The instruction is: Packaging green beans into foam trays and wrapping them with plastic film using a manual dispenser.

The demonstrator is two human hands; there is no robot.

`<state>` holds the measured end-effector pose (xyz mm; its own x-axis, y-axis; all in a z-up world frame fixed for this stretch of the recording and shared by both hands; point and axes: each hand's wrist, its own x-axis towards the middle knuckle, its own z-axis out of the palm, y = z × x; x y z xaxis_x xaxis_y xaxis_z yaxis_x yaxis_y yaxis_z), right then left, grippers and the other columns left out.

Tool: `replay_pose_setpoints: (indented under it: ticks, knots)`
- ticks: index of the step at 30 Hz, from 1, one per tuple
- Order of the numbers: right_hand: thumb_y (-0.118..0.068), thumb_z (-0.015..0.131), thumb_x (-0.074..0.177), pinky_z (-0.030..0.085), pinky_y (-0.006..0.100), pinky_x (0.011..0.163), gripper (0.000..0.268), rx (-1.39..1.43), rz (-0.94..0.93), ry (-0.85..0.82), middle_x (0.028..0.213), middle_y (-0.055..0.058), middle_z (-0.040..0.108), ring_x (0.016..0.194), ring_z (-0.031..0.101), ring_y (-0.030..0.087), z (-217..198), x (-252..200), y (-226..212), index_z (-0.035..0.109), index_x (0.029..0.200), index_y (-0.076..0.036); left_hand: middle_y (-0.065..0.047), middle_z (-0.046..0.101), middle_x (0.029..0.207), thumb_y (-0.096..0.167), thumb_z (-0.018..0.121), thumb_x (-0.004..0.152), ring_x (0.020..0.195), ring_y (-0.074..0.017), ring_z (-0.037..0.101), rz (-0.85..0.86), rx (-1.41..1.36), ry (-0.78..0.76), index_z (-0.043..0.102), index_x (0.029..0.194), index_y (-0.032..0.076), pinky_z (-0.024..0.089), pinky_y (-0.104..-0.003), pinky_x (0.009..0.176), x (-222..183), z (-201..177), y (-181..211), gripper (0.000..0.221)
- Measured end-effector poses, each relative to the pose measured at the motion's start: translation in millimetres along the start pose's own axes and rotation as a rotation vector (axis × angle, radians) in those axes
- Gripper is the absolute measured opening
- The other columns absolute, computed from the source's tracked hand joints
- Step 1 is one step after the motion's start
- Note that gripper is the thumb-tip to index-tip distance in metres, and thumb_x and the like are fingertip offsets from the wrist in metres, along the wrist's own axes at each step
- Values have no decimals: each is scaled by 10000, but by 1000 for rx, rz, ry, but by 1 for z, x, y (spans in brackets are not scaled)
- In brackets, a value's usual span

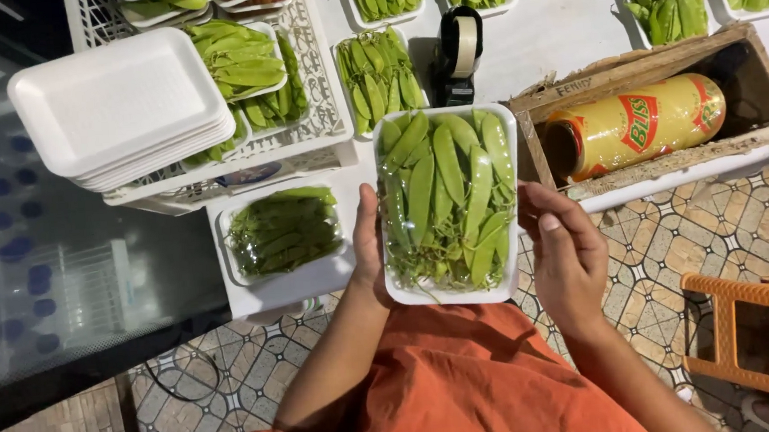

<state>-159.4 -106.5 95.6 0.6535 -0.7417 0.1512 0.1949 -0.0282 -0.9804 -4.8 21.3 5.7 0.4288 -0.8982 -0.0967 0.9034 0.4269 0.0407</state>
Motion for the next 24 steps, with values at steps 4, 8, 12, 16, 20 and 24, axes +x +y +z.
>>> replay_pose_setpoints:
  ticks: [4,8,12,16,20,24]
  knots:
    - [-96,497,1018,581,317,1010,338,91,107,93,1211,120,674,1133,642,170,2,-3,3,625,1300,41,-234,648,1366,691,524,960,1250,-411,628,-5,5,-35,603,1436,81,442,-631,1107,-1,10,2,778]
    - [-69,483,1012,573,364,1010,344,29,90,54,1217,168,673,1143,639,219,7,-5,-15,627,1295,63,-216,651,1371,680,525,960,1257,-400,626,19,24,-32,596,1445,96,446,-623,1105,-2,13,3,762]
    - [-34,464,1016,520,486,1059,349,-239,-77,-70,1289,301,625,1246,600,376,20,-6,-49,600,1310,97,-211,639,1389,664,516,965,1258,-394,626,65,55,-46,574,1464,96,448,-615,1108,-3,13,5,758]
    - [22,459,997,521,450,1043,362,-201,-74,-80,1287,286,625,1251,603,361,16,-8,-41,597,1321,103,-191,667,1354,669,515,955,1246,-381,636,59,86,-55,598,1437,111,461,-601,1098,1,-19,7,742]
    - [-9,482,1005,484,405,1112,426,-108,-50,-27,1330,196,589,1284,553,247,15,-12,-31,523,1416,96,-196,658,1369,654,521,971,1258,-390,627,76,40,-90,597,1442,106,450,-614,1106,-1,8,-3,727]
    - [-10,492,996,483,390,1106,396,-92,-52,-40,1337,226,583,1266,564,254,11,-10,-24,552,1363,125,-208,658,1360,638,505,990,1246,-383,634,118,19,-112,590,1442,97,447,-622,1104,1,1,-4,710]
